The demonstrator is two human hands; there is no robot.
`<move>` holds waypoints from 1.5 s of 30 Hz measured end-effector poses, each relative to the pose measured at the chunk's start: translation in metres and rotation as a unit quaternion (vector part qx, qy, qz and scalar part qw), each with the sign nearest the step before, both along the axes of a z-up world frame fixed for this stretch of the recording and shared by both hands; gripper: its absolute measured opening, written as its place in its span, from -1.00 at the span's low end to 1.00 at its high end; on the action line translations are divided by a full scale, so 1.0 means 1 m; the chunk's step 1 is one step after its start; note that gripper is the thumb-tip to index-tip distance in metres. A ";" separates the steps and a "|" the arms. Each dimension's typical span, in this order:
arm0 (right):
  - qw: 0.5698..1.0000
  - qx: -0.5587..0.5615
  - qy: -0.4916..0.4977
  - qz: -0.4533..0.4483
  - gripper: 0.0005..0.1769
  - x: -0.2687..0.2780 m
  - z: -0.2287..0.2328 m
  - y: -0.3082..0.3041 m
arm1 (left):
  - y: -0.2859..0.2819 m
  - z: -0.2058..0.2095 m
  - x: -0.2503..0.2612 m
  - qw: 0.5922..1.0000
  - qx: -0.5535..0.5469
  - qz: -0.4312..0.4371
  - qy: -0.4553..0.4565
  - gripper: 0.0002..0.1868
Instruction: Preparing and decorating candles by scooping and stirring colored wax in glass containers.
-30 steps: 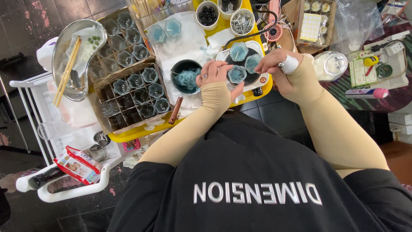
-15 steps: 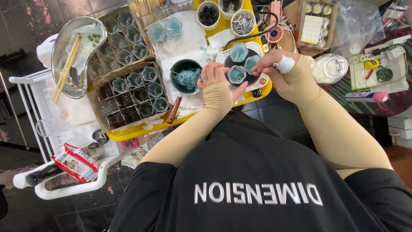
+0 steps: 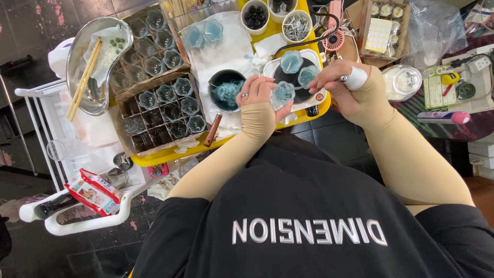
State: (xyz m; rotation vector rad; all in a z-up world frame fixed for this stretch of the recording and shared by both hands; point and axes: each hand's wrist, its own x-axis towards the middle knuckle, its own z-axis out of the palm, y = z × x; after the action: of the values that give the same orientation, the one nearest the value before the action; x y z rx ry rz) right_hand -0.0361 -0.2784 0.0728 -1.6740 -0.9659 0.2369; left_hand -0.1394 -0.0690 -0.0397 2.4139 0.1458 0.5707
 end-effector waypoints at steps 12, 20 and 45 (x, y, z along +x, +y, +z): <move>0.973 0.163 0.157 0.039 -0.74 -0.019 -0.014 0.015 | 0.047 0.036 -0.038 0.999 -0.018 -0.040 -0.023 -0.35; 0.952 0.215 0.218 -0.004 -0.66 -0.036 -0.023 0.033 | 0.070 0.049 -0.055 0.998 -0.036 -0.039 -0.018 -0.43; 0.990 0.109 0.087 -0.004 -0.76 -0.086 0.023 0.067 | 0.109 0.062 -0.071 0.990 -0.016 -0.131 -0.042 -0.37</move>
State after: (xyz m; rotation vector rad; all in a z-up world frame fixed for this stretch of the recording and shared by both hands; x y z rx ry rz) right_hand -0.1217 -0.2113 0.0958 -1.4329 -0.8228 0.2582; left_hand -0.2100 0.0404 0.0225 2.3246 -0.1954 0.5428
